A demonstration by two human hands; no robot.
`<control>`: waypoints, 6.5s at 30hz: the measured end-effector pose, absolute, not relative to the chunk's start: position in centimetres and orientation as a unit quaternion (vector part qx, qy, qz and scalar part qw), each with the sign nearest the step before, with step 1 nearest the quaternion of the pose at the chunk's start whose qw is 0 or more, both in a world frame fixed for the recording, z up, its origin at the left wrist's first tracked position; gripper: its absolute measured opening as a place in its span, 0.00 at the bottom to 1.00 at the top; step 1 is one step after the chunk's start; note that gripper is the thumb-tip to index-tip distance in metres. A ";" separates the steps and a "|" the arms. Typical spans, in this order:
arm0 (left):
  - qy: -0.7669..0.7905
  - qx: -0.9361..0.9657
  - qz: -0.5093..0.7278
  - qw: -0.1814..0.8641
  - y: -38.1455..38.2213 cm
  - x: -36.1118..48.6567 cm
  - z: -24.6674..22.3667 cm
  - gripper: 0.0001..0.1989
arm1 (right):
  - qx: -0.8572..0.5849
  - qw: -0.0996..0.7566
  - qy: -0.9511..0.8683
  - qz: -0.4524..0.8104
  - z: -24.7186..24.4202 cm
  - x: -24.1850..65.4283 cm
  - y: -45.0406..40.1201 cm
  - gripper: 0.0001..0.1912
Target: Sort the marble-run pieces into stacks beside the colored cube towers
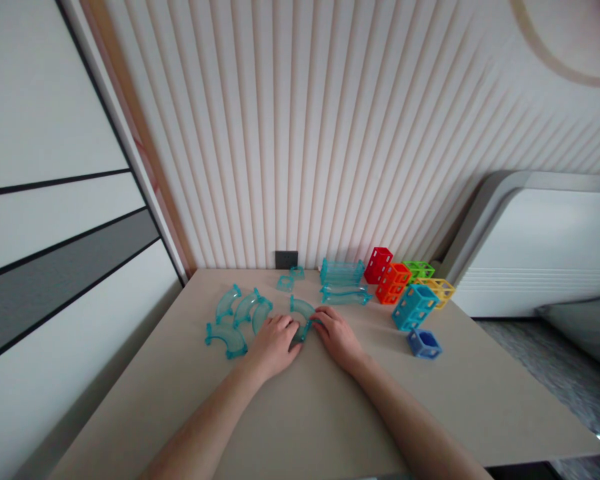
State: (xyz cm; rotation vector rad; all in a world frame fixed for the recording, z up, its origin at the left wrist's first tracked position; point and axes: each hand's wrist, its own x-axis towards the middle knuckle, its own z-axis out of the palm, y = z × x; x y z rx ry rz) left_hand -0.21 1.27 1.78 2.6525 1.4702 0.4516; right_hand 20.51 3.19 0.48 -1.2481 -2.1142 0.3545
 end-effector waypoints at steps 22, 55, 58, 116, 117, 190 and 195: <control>0.473 0.870 0.131 0.040 1.4 0.5 1.4 0.18 | -0.434 0.466 -0.757 0.146 0.6 20.6 3.3 0.10; 0.400 0.909 0.112 0.025 2.0 -1.8 2.8 0.15 | -0.429 0.465 -0.761 0.146 0.2 20.9 3.6 0.08; 0.395 0.912 0.109 0.032 2.2 -1.9 2.8 0.17 | -0.430 0.468 -0.759 0.145 0.1 21.0 3.6 0.08; 0.467 0.709 0.511 0.136 3.5 -1.4 0.7 0.23 | -0.365 0.507 -0.769 0.135 1.2 21.7 3.3 0.10; 0.466 0.712 0.508 0.135 3.5 -1.4 0.6 0.23 | -0.363 0.504 -0.772 0.138 1.2 21.8 3.4 0.10; 0.448 0.659 0.582 0.164 2.4 0.4 0.4 0.21 | -0.515 0.511 -0.675 0.133 0.9 20.1 2.6 0.30; 0.442 0.661 0.586 0.155 2.5 0.4 0.3 0.21 | -0.522 0.504 -0.677 0.125 0.8 20.2 2.6 0.32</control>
